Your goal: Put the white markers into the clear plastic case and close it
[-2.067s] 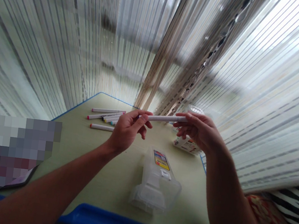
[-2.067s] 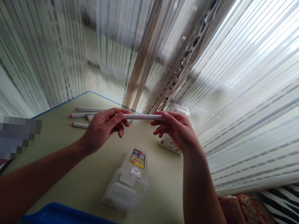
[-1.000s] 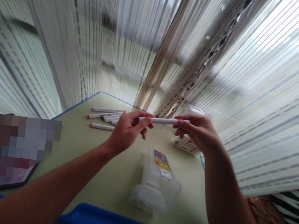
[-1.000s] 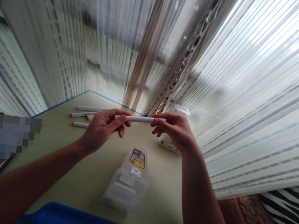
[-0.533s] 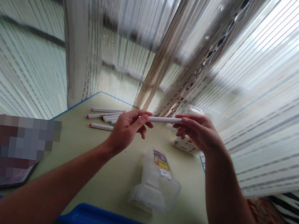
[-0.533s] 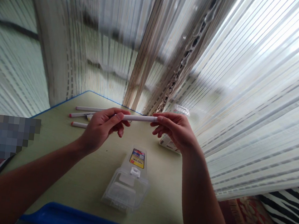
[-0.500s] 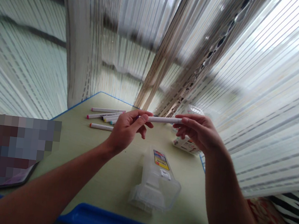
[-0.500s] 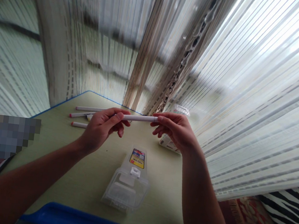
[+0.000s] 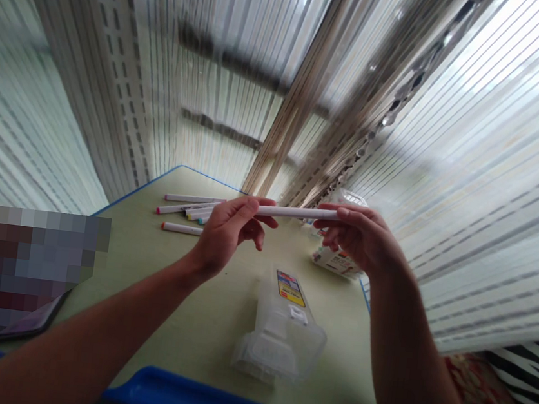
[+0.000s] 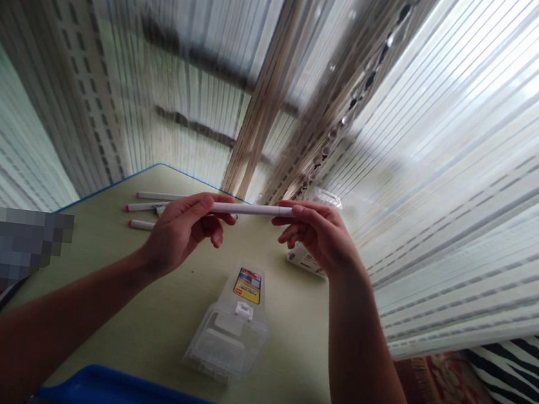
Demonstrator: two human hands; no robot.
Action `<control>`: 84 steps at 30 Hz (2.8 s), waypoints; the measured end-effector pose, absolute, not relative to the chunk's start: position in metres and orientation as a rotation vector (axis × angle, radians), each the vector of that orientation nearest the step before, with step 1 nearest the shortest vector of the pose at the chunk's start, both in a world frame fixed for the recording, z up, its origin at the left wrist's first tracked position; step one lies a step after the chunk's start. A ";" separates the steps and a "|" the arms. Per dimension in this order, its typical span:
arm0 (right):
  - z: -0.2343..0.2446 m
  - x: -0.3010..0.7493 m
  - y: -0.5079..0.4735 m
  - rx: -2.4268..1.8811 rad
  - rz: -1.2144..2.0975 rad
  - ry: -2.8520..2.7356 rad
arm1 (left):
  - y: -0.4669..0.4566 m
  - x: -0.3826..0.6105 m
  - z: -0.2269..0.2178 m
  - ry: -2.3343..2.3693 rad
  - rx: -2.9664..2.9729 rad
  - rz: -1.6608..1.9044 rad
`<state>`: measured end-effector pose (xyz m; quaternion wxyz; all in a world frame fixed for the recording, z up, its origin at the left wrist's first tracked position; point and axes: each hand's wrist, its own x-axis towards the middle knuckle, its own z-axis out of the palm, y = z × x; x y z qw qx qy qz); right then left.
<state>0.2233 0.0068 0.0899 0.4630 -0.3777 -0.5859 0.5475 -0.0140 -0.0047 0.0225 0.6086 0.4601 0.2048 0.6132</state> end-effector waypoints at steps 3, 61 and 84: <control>0.090 0.223 0.007 -0.932 1.349 -1.435 | -0.005 -0.014 0.022 0.464 1.052 1.418; 0.088 0.217 0.006 -0.996 1.280 -1.507 | -0.006 -0.013 0.023 0.581 1.140 1.411; 0.091 0.222 0.007 -0.930 1.421 -1.431 | -0.004 -0.014 0.022 0.468 1.091 1.411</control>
